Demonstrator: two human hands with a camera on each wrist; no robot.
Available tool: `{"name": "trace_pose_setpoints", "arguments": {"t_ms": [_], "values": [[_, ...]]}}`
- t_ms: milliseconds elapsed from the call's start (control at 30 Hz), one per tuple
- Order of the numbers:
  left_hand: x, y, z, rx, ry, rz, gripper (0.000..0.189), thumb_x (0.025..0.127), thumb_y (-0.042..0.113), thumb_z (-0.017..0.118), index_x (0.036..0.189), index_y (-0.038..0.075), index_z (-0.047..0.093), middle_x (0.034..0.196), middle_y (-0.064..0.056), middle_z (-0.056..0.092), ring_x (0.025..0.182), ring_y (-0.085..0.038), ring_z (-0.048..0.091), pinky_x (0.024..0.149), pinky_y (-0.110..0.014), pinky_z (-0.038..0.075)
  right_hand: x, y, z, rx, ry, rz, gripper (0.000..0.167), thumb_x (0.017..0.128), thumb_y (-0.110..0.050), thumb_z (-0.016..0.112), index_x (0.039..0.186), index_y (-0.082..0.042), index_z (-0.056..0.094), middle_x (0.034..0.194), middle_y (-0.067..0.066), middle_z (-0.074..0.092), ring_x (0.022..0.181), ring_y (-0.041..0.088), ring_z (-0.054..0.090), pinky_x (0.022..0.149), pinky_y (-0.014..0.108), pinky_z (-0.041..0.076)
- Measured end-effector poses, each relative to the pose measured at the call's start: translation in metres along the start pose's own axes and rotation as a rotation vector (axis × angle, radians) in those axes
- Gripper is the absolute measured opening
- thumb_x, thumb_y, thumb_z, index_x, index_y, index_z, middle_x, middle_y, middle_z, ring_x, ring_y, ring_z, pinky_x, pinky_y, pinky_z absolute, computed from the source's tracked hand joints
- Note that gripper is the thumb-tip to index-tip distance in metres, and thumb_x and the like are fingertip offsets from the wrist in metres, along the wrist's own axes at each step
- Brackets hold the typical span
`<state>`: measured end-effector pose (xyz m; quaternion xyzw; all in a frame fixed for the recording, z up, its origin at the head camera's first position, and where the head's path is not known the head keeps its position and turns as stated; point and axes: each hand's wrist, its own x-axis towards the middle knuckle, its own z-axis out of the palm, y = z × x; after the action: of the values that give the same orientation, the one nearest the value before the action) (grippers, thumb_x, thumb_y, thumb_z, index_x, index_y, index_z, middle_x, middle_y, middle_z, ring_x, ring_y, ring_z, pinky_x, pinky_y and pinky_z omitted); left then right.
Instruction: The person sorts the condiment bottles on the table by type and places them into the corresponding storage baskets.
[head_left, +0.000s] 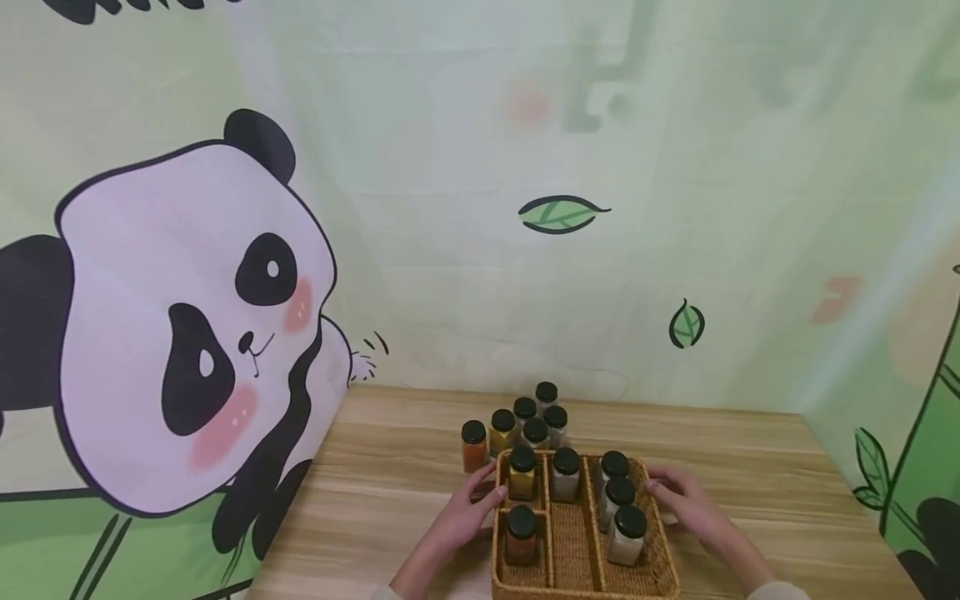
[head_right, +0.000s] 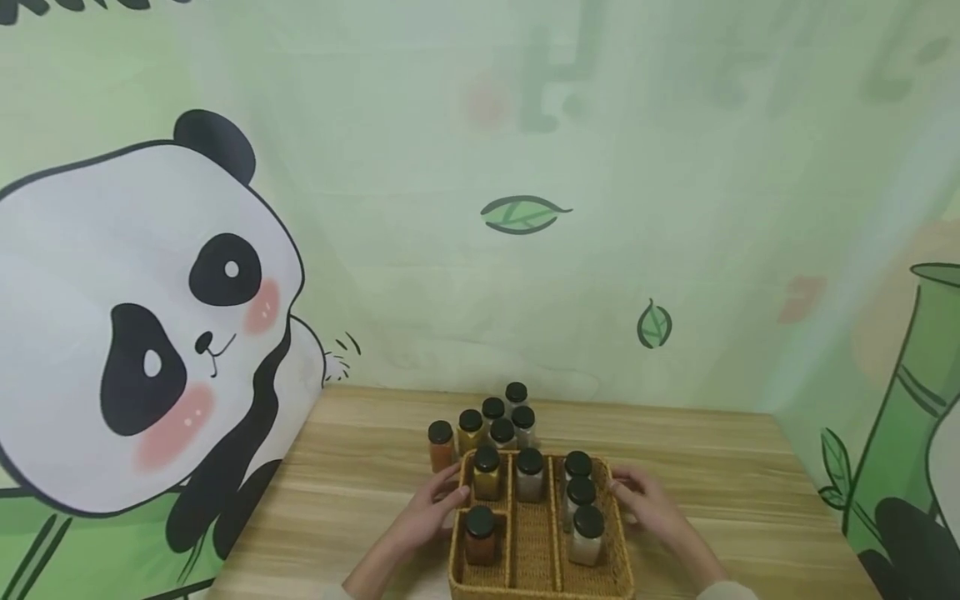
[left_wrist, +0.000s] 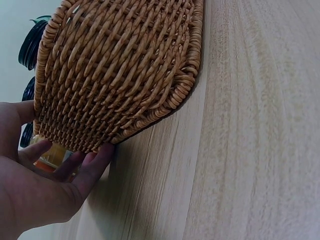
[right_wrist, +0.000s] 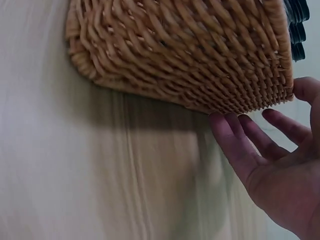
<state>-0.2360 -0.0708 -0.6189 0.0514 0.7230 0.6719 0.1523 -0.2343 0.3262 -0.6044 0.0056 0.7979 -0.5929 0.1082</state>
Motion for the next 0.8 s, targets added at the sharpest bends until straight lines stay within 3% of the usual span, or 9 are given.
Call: {"name": "trace_pose_setpoints", "arguments": {"t_ms": [267,533,700,800], "values": [[0.0,-0.002,-0.001,0.013,0.012,0.007,0.071,0.107,0.038,0.065,0.164,0.007,0.036,0.15,-0.031,0.048,0.134,-0.05,0.052,0.089,-0.058,0.061,-0.004,0.001,0.015,0.067,0.103,0.028,0.054,0.11,-0.028,0.059,0.147,0.01,0.051,0.135,0.031,0.062,0.119,0.046,0.065,0.081,0.059,0.062],[0.001,-0.001,0.0,0.013,-0.006,0.013,0.071,0.107,0.04,0.065,0.164,0.009,0.038,0.151,-0.03,0.048,0.136,-0.049,0.051,0.09,-0.056,0.061,-0.015,-0.005,0.021,0.046,0.13,0.103,0.049,0.112,-0.032,0.054,0.137,0.01,0.058,0.128,0.025,0.065,0.121,0.041,0.062,0.084,0.063,0.06],[0.001,-0.003,-0.001,0.022,0.004,0.012,0.072,0.106,0.042,0.065,0.164,0.009,0.037,0.151,-0.029,0.048,0.135,-0.049,0.051,0.09,-0.056,0.061,-0.016,-0.004,0.024,0.051,0.104,0.12,0.056,0.112,-0.033,0.054,0.145,0.012,0.05,0.143,0.033,0.054,0.137,0.059,0.046,0.091,0.066,0.057],[0.0,-0.004,0.0,0.033,0.009,0.023,0.072,0.106,0.043,0.065,0.164,0.009,0.037,0.151,-0.029,0.049,0.135,-0.049,0.051,0.089,-0.056,0.061,-0.016,0.0,0.024,0.061,0.09,0.121,0.064,0.112,-0.037,0.053,0.151,0.013,0.043,0.152,0.038,0.045,0.141,0.061,0.041,0.093,0.066,0.056]]}}
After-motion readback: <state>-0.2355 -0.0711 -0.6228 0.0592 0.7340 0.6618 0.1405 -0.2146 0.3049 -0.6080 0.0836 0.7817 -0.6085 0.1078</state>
